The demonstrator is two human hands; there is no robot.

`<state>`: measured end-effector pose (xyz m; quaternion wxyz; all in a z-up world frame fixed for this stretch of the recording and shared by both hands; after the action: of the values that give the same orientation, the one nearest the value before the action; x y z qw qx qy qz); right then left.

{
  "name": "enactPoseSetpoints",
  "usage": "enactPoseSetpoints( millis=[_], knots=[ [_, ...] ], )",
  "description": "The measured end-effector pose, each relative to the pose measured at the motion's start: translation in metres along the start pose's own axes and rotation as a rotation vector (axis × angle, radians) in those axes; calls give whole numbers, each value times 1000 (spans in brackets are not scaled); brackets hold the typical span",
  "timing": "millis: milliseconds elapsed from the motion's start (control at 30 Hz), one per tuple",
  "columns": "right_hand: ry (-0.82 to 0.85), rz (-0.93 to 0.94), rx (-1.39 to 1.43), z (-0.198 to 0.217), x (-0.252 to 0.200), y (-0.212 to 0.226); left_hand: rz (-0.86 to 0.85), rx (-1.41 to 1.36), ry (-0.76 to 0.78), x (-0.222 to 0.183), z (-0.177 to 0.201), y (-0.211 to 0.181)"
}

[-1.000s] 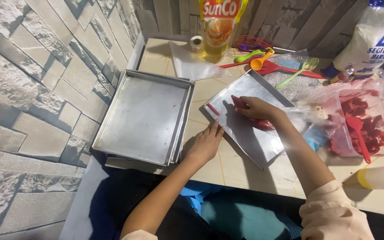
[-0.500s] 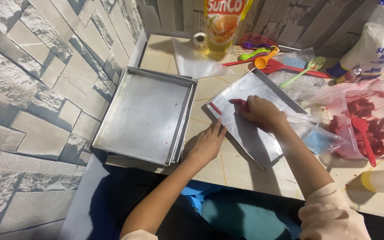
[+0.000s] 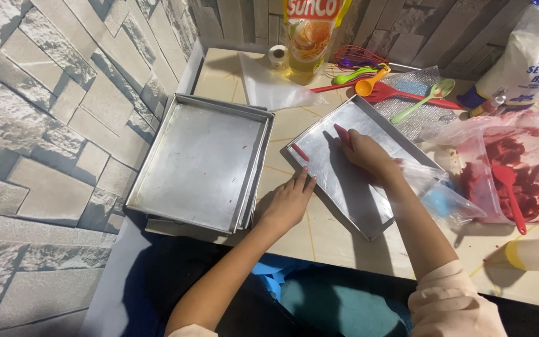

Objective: Filling a piping bag with red filling and piping it into lines on a baking tray

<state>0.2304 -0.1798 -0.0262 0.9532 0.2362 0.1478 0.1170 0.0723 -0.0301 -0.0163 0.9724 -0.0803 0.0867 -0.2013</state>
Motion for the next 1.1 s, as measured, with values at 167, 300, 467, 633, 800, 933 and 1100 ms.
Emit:
enactPoseSetpoints(
  millis=[167,300,467,633,800,933,1100],
  knots=[
    [-17,-51,55,-3,2,-10,5,-11,12,0,-1,1],
    [-5,-11,8,-3,-4,-8,8,8,31,1,-3,0],
    [-15,31,-129,-8,-7,-2,9,7,38,0,0,-1],
    [-38,152,-279,-2,-15,12,9,-2,37,2,-4,0],
    [12,39,-74,-1,-14,5,5,12,34,3,-8,2],
    [27,23,-24,2,-17,7,8,13,38,0,-2,0],
    [41,6,112,3,-26,10,16,-17,67,0,-1,-1]
  ],
)
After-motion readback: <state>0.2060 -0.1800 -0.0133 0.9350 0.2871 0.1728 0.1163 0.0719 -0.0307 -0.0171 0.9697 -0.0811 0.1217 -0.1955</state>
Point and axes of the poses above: each hand's wrist, its own x-axis towards the middle knuckle, its own z-axis out of the back of the hand, y = z × x, the point moved 8 cm from there along x, towards the middle knuckle, and after that the axes turned 7 degrees about x, right-handed, at the moved point
